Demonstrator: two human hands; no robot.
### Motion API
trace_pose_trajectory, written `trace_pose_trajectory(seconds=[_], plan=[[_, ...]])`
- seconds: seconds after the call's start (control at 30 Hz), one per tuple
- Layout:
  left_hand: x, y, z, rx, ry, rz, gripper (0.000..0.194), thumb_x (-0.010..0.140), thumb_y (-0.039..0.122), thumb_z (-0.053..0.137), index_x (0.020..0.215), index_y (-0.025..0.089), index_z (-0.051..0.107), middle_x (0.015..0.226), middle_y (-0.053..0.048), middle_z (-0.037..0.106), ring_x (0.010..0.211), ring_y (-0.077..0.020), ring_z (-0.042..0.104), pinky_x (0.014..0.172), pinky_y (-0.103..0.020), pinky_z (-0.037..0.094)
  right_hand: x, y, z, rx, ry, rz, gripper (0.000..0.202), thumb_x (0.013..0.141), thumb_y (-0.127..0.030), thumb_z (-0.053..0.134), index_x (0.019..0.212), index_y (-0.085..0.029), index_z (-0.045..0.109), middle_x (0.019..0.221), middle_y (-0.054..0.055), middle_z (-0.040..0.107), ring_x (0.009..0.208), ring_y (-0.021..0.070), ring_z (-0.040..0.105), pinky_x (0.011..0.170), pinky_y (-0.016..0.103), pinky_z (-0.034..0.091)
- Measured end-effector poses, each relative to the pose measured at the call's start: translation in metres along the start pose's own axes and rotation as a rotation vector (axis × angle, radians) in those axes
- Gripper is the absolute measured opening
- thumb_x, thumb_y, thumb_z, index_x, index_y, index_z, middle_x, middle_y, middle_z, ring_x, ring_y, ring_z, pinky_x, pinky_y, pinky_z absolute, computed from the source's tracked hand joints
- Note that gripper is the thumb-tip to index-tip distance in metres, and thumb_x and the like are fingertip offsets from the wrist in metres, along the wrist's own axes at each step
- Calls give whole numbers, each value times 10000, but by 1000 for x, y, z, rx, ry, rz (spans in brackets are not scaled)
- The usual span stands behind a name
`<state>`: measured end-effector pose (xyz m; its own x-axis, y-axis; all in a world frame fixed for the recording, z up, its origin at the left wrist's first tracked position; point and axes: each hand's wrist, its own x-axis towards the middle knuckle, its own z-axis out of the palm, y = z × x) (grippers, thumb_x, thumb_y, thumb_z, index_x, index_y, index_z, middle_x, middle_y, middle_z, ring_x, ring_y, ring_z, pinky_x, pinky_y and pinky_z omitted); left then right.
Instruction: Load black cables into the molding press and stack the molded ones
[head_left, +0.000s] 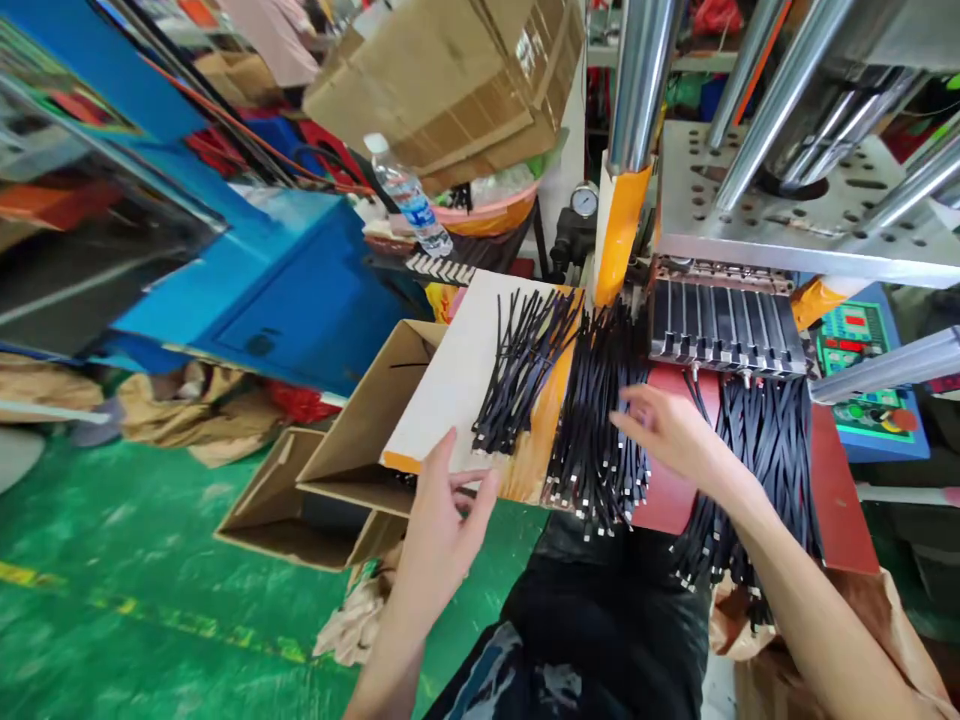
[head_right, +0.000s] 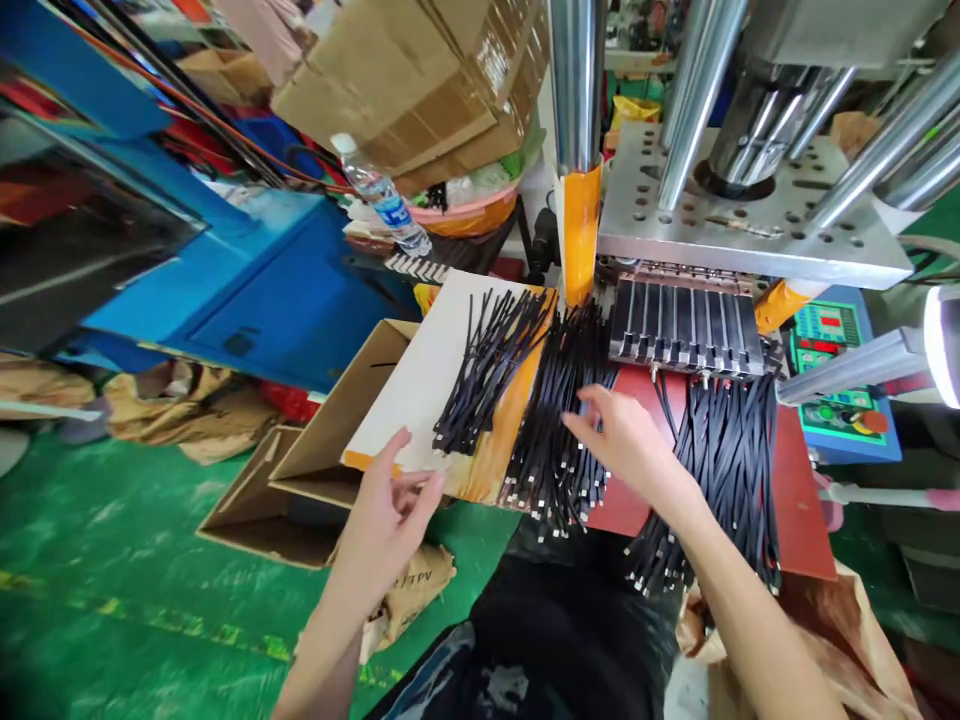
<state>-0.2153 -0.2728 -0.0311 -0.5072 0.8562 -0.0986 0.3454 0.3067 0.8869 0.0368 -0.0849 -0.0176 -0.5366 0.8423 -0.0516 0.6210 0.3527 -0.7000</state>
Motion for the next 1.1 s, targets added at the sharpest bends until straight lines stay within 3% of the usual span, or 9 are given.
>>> trace_pose_trajectory(seconds=[0.07,0.2,0.33,0.5,0.6,0.77,0.87,0.97,1.1], plan=[[-4,10,8,69,-18,72,555,1009,439,662,1506,239,518,1354,-112,691,1005,-243,720,767,-330,618,-64,11,7,-93,40,77,243,1021,-425,638,1125,-205,648,779,11,699,655,210,673,648,322,474],[3,34,40,43,-369,146,337,1044,412,602,1300,212,695,1132,-69,783,938,-207,742,838,-327,612,-140,1,56,-283,69,155,143,1045,-378,567,1032,-236,561,870,75,692,652,245,679,547,328,395],[-1,44,56,32,-617,77,296,1054,428,597,1190,227,766,1006,-40,820,911,-204,771,872,-319,614,-140,-12,84,-319,50,197,166,1091,-283,450,987,-232,569,835,63,660,612,219,643,515,321,302],[-28,36,55,-154,-953,-209,430,1023,501,671,1335,211,733,1158,-102,817,1066,-251,776,996,-378,608,-147,-22,57,19,-1,191,279,1100,-297,459,838,-240,535,783,18,608,643,179,583,589,307,347],[-47,36,74,-563,-947,-396,588,974,525,747,1464,224,626,1253,-114,769,1134,-240,740,1083,-397,560,-182,-27,47,311,-92,202,313,1081,-356,515,793,-234,515,736,-8,550,639,152,514,609,287,367],[-66,50,100,-834,-860,-530,416,1063,551,597,1116,155,714,621,47,564,541,-100,539,608,-232,479,-237,4,66,732,-433,347,351,966,-516,726,857,-184,690,749,-14,593,662,117,499,605,244,378],[-64,54,98,-475,-959,-278,454,1112,544,481,1067,153,707,606,31,600,551,-119,558,639,-258,472,-245,30,88,1030,-110,698,543,867,-695,759,1052,-186,714,843,-7,619,575,79,451,467,199,328],[-61,49,101,-123,-958,-20,421,1138,462,420,1068,166,711,756,-22,740,718,-166,700,786,-297,527,-241,35,112,1233,307,891,622,841,-800,713,897,-183,659,645,-64,480,451,46,284,376,182,196],[-60,36,119,48,-988,91,384,1142,386,397,1177,180,720,1046,-64,840,970,-207,800,928,-324,571,-240,26,130,1234,392,837,675,877,-819,660,722,-162,625,491,-97,335,407,31,236,389,169,181]])
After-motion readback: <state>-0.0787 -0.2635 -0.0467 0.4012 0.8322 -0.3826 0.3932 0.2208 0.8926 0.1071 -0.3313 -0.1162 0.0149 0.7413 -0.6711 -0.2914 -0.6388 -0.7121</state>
